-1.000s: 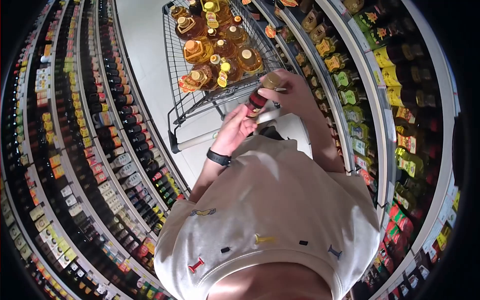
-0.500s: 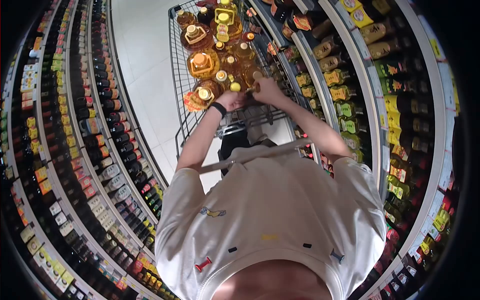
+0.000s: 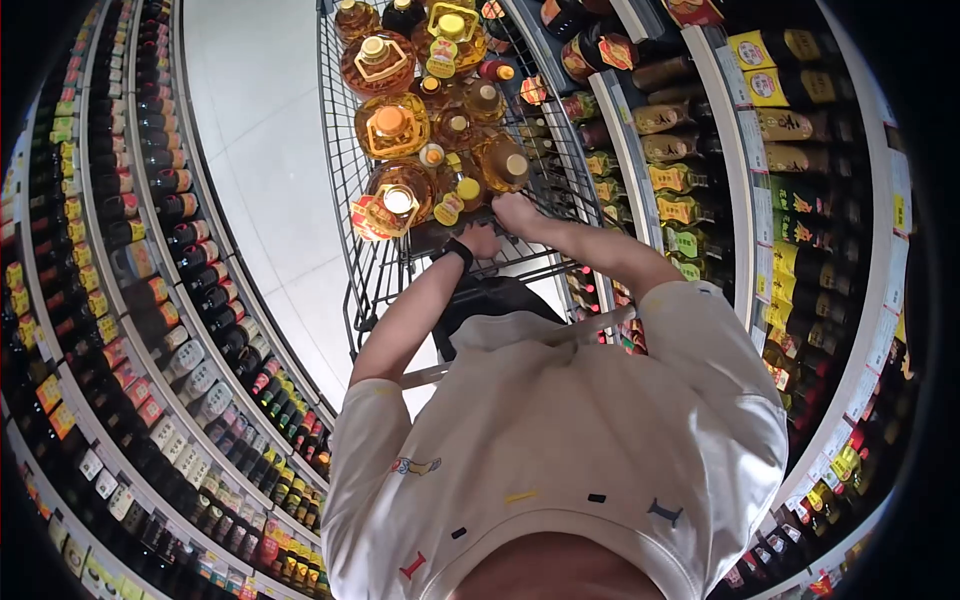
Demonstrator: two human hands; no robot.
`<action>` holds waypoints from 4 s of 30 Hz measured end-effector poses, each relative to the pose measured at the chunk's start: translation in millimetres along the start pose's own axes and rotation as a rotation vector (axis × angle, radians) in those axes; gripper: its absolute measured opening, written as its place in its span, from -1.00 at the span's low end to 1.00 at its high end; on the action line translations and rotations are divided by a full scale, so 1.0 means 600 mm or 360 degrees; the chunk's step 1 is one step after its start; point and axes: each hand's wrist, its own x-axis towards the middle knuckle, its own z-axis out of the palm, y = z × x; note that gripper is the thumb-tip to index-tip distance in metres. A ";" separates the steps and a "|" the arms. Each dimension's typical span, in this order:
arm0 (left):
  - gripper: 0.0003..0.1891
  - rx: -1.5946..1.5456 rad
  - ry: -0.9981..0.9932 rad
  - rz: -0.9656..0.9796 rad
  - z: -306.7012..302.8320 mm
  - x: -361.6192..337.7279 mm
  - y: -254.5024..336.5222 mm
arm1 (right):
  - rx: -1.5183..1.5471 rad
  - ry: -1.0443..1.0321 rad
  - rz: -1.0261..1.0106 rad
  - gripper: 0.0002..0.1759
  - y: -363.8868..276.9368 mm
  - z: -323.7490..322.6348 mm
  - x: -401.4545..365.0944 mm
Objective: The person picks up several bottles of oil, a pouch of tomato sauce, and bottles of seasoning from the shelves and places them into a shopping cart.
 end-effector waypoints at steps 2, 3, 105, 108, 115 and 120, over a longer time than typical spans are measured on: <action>-0.27 -0.0065 0.0047 0.0007 0.036 0.047 -0.031 | 0.0015 -0.0005 0.0066 -0.85 -0.007 0.018 0.017; -0.27 -0.0123 0.0094 0.0020 0.052 0.063 -0.042 | -0.0006 0.0042 0.0038 -0.85 -0.009 0.028 0.025; -0.32 -0.0284 0.0210 0.0218 0.070 0.011 -0.046 | 0.0382 0.0207 0.0254 -0.81 0.021 0.111 0.025; -0.34 -0.0250 0.0151 0.0218 0.068 0.024 -0.055 | 0.0245 0.0370 0.0236 -0.86 0.018 0.118 0.030; -0.35 -0.0462 0.0331 0.0239 -0.025 -0.092 -0.018 | 0.0276 0.0334 0.0325 -0.83 0.013 0.096 0.050; -0.38 -0.0478 0.0900 0.0063 -0.077 -0.217 -0.042 | 0.0296 0.0323 0.0293 -0.77 0.024 0.082 0.074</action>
